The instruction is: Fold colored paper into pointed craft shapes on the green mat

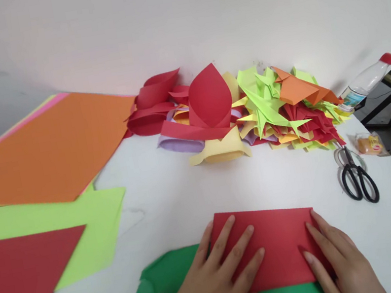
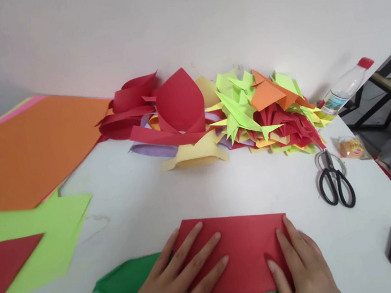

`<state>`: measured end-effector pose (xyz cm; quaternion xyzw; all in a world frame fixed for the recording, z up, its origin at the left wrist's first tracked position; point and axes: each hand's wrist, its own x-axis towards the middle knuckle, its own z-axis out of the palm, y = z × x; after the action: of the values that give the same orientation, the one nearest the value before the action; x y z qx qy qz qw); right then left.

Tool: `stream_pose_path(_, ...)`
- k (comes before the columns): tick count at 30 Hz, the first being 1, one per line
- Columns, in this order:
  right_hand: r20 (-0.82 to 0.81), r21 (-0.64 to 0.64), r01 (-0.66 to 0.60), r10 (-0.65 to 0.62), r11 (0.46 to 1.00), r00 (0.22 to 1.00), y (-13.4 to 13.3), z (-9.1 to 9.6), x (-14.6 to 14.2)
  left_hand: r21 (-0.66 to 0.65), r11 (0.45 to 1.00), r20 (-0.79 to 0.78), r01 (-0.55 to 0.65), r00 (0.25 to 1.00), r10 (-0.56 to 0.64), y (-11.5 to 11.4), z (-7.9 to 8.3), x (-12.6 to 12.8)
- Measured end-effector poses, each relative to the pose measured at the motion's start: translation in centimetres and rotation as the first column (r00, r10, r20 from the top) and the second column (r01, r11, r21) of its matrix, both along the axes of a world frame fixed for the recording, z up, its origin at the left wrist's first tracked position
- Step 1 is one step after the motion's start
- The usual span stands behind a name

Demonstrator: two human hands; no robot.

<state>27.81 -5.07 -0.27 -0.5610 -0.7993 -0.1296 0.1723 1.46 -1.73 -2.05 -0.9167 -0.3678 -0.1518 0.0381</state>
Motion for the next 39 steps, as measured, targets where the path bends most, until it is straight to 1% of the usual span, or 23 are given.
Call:
stream_pose_path(3,0.005,0.003,0.005,-0.005,1.0,1.0,-0.1,0.0,0.0,-0.025,1.0,-0.008,-0.011,1.0,0.011,-0.2,0.3,0.1)
stream_pose_path(5,0.007,-0.012,0.015,-0.015,1.0,1.0,-0.2,-0.1,0.0,-0.012,1.0,-0.004,-0.01,1.0,0.01,-0.1,0.2,0.0)
stream_pose_path(9,-0.009,-0.072,0.027,-0.028,0.997,1.0,-0.5,-0.3,0.0,0.077,0.996,0.004,0.038,0.999,-0.038,0.6,0.2,-0.4)
stream_pose_path(14,-0.045,-0.02,0.038,-0.039,0.999,0.998,-0.2,0.1,-0.5,0.153,0.983,-0.066,0.098,0.994,-0.089,1.2,0.3,-0.8)
stream_pose_path(17,-0.032,-0.014,0.038,-0.039,0.999,0.999,-0.3,0.2,-0.5,0.145,0.985,-0.058,0.096,0.994,-0.088,1.1,0.3,-0.8)
stream_pose_path(21,0.001,-0.072,0.039,-0.039,0.997,0.999,-0.7,-0.3,0.0,0.117,0.989,-0.04,0.094,0.995,-0.089,1.1,0.3,-0.7)
stream_pose_path(25,0.007,-0.085,0.037,-0.037,0.996,0.999,-0.8,-0.7,0.4,0.106,0.99,-0.037,0.088,0.996,-0.085,1.0,0.3,-0.7)
stream_pose_path(32,-0.015,-0.081,0.047,-0.048,0.996,0.999,-0.8,-0.7,0.2,0.136,0.985,-0.061,0.102,0.994,-0.094,1.1,0.4,-0.8)
stream_pose_path(39,-0.027,-0.075,0.05,-0.052,0.996,0.998,-0.8,-0.7,0.1,0.161,0.979,-0.099,0.122,0.989,-0.107,1.1,-0.2,-0.9)
